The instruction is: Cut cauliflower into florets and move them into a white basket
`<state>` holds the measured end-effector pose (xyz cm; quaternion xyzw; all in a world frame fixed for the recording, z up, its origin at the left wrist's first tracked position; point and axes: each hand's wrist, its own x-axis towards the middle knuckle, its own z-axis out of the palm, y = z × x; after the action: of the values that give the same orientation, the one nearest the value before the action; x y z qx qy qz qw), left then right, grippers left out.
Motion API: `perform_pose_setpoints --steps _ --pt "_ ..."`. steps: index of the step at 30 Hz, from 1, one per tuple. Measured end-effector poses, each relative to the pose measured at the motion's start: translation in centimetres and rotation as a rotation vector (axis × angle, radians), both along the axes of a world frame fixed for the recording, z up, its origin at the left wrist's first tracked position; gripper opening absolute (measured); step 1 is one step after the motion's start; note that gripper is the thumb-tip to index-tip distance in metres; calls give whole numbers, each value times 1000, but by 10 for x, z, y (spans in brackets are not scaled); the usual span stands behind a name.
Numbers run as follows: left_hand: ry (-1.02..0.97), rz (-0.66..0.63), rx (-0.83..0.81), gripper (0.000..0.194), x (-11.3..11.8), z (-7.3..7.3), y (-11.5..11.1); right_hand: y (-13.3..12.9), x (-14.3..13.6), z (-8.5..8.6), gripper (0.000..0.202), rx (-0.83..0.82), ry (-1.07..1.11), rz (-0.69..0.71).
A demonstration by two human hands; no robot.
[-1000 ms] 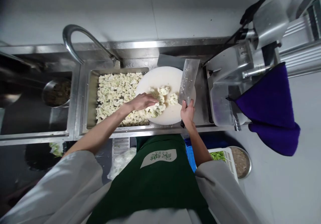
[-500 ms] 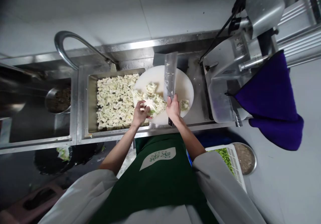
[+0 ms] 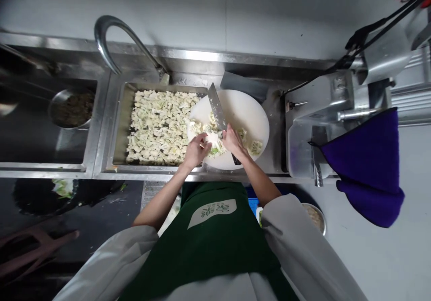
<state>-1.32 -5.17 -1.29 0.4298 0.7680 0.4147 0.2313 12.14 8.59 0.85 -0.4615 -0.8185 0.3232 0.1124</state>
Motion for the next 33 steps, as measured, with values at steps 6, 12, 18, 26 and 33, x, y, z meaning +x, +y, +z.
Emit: perform_pose_setpoints --steps 6,12,18,26,33 --pt "421 -399 8 52 -26 10 12 -20 27 10 38 94 68 -137" --pt "419 -206 -28 57 -9 -10 6 -59 33 3 44 40 49 -181" --pt "415 -168 -11 55 -1 -12 3 -57 18 -12 38 -41 19 -159" --pt "334 -320 52 51 -27 -8 0 -37 5 -26 30 -61 130 -176" --pt "306 73 -20 50 3 -17 0 -47 38 -15 46 58 237 -366"
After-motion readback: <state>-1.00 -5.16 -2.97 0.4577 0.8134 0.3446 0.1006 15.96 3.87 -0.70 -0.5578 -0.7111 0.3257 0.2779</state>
